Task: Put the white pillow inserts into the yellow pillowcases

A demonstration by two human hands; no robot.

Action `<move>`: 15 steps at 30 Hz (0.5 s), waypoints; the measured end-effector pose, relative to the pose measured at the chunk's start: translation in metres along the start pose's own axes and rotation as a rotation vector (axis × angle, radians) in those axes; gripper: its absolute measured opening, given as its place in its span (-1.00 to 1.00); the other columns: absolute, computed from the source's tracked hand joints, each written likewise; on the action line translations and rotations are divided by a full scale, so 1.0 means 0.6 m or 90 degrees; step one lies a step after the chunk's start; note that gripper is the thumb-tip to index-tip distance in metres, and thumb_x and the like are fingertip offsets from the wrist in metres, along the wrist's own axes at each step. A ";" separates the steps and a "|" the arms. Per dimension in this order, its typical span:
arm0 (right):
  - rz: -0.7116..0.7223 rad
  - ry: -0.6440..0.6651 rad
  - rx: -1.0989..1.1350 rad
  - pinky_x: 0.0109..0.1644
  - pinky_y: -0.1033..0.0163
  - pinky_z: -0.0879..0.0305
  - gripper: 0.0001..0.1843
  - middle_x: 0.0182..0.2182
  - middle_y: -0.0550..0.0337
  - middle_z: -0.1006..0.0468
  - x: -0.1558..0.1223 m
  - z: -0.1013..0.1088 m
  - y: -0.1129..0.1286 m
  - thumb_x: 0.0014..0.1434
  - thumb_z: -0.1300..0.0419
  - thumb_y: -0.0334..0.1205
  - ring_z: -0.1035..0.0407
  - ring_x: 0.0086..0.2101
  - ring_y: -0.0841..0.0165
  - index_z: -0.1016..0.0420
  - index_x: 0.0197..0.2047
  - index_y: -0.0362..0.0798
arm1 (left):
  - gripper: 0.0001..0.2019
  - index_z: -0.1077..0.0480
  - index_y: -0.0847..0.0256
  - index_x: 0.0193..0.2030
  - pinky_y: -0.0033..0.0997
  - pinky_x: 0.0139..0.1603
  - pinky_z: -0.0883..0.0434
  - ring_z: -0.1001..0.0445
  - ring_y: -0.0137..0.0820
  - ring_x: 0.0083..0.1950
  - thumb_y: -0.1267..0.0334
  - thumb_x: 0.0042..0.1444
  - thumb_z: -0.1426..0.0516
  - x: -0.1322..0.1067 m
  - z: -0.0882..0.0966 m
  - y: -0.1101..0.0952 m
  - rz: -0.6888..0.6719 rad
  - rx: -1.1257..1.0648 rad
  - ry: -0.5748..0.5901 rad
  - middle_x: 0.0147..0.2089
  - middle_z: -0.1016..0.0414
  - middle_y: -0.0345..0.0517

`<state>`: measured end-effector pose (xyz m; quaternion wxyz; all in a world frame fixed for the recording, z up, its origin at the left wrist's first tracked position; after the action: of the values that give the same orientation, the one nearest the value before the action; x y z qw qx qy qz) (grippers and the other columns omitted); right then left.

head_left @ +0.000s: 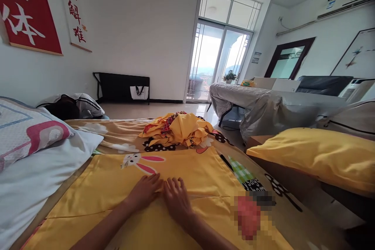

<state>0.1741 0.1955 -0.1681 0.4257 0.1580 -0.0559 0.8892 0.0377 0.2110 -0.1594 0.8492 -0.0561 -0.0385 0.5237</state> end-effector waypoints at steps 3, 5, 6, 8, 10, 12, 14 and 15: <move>0.097 -0.001 0.089 0.08 0.02 -0.15 -0.77 -0.12 0.03 -0.45 -0.035 0.007 0.043 0.20 -0.05 -0.32 -0.28 -0.09 0.18 -0.39 -0.07 -0.06 | -0.52 -0.18 0.07 0.29 -0.04 0.32 -0.11 -0.04 -0.20 0.40 0.05 0.26 0.03 0.030 0.003 0.023 -0.017 -0.013 0.001 0.40 -0.06 0.02; 0.102 0.010 0.165 0.05 0.08 -0.17 -0.71 -0.11 0.09 -0.43 -0.053 0.009 0.059 0.17 -0.10 -0.26 -0.27 -0.10 0.22 -0.33 -0.01 -0.03 | -0.48 -0.16 0.07 0.30 -0.04 0.31 -0.11 -0.06 -0.19 0.39 -0.01 0.24 0.02 0.047 0.001 0.045 -0.019 -0.015 -0.003 0.39 -0.07 0.02; 0.095 0.010 0.186 0.04 0.09 -0.16 -0.68 -0.10 0.10 -0.42 -0.058 0.009 0.062 0.16 -0.11 -0.25 -0.26 -0.10 0.23 -0.31 0.01 -0.02 | -0.47 -0.17 0.08 0.29 -0.03 0.29 -0.12 -0.08 -0.17 0.38 -0.04 0.24 0.03 0.055 0.000 0.055 -0.018 -0.013 -0.008 0.38 -0.10 0.03; 0.085 0.004 0.187 0.02 0.09 -0.17 -0.72 -0.12 0.11 -0.42 -0.059 0.003 0.064 0.15 -0.12 -0.27 -0.26 -0.12 0.23 -0.32 -0.03 -0.02 | -0.48 -0.19 0.10 0.28 -0.04 0.26 -0.15 -0.15 -0.15 0.34 -0.06 0.25 0.06 0.067 -0.001 0.070 -0.014 -0.007 -0.022 0.35 -0.17 0.04; 0.081 -0.006 0.153 -0.05 0.11 -0.19 -0.81 -0.20 0.13 -0.44 -0.055 -0.011 0.062 0.12 -0.13 -0.29 -0.28 -0.18 0.24 -0.34 -0.16 -0.03 | -0.50 -0.22 0.10 0.25 -0.07 0.24 -0.17 -0.20 -0.16 0.31 -0.06 0.26 0.09 0.077 -0.001 0.078 -0.013 0.003 -0.038 0.31 -0.24 0.02; 0.111 -0.029 0.109 -0.13 0.15 -0.21 -0.89 -0.28 0.15 -0.46 -0.054 -0.032 0.063 0.10 -0.16 -0.27 -0.30 -0.24 0.26 -0.34 -0.25 -0.04 | -0.53 -0.26 0.10 0.22 -0.09 0.22 -0.17 -0.24 -0.16 0.28 -0.04 0.27 0.09 0.085 -0.002 0.083 -0.010 0.015 -0.051 0.27 -0.29 0.02; 0.195 -0.051 0.069 -0.26 0.22 -0.21 -0.87 -0.41 0.20 -0.47 -0.062 -0.063 0.075 0.10 -0.18 -0.19 -0.32 -0.35 0.32 -0.31 -0.34 -0.03 | -0.55 -0.30 0.12 0.18 -0.09 0.21 -0.17 -0.26 -0.16 0.25 -0.02 0.28 0.09 0.091 -0.001 0.085 -0.004 0.027 -0.059 0.22 -0.34 0.02; 0.243 -0.058 0.053 -0.34 0.25 -0.18 -0.81 -0.48 0.24 -0.45 -0.070 -0.081 0.084 0.11 -0.19 -0.13 -0.31 -0.43 0.35 -0.29 -0.38 -0.03 | -0.56 -0.31 0.13 0.16 -0.09 0.20 -0.17 -0.28 -0.15 0.23 -0.02 0.28 0.09 0.094 0.000 0.086 0.000 0.031 -0.060 0.20 -0.37 0.03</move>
<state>0.1481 0.1442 -0.2261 0.2394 0.2021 -0.0670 0.9473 0.0170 0.2843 -0.1663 0.8475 -0.0104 -0.0658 0.5265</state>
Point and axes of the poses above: each hand's wrist, its own x-axis towards the middle knuckle, its own z-axis out of the back of the hand, y = z × x, the point moved 4 cm from there along x, towards the middle knuckle
